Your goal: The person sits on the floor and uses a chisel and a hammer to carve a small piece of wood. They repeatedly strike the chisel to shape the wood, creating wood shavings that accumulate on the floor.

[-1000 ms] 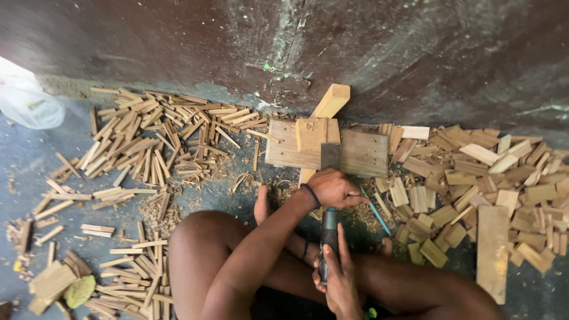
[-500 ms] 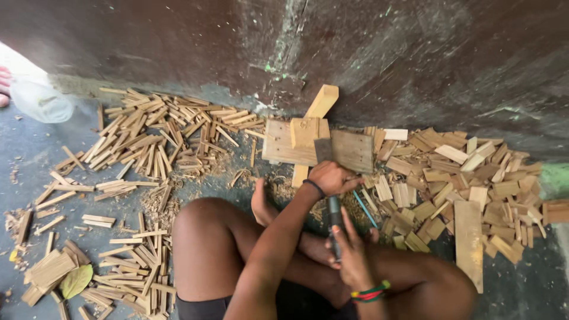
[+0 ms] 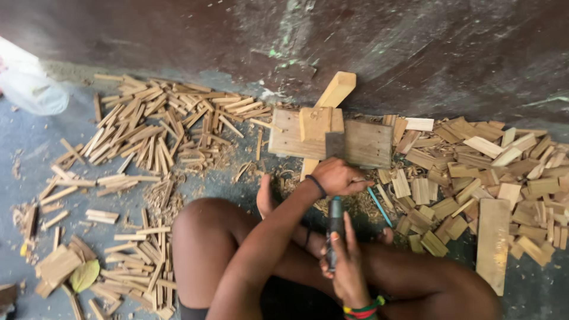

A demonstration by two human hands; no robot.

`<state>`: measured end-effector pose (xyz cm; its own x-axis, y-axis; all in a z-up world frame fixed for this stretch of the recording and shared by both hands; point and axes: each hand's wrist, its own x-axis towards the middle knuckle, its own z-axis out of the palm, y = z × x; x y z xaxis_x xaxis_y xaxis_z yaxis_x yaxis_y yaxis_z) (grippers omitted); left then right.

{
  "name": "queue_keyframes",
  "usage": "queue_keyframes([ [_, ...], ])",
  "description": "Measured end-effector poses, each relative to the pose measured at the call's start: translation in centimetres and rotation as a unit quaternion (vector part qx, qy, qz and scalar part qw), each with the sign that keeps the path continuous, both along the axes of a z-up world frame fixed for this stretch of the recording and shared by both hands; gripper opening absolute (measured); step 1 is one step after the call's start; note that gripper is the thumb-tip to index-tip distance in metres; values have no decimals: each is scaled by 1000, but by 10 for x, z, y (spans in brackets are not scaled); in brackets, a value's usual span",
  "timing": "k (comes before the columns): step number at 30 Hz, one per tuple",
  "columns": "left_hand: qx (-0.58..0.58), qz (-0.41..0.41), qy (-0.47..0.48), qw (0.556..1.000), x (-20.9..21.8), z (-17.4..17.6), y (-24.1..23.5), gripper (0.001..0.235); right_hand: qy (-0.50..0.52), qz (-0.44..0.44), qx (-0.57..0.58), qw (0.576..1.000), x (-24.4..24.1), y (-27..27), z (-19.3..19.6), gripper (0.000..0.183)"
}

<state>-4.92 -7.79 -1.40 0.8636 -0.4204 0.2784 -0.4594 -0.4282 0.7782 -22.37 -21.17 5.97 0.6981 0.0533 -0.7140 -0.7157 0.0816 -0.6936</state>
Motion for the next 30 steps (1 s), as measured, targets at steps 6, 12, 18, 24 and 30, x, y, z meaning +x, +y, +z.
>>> queue_keyframes([
  [6, 18, -41, -36, 998, 15, -1, 9, 43, -22, -33, 42, 998, 6, 31, 6, 79],
  [12, 23, -40, -49, 998, 19, 6, 14, 48, -17, -31, 45, 998, 10, 32, 1, 79],
  [18, -5, 28, -49, 998, 12, 13, -3, 40, -16, 17, -18, 1000, 17, 1, 7, 74],
  [24, -20, 119, -61, 991, 12, 3, -43, 40, -13, 81, -69, 994, 51, -65, 20, 70],
  [30, -43, 65, -80, 994, 7, -6, -19, 34, 14, 17, -29, 999, 24, -24, -4, 73],
])
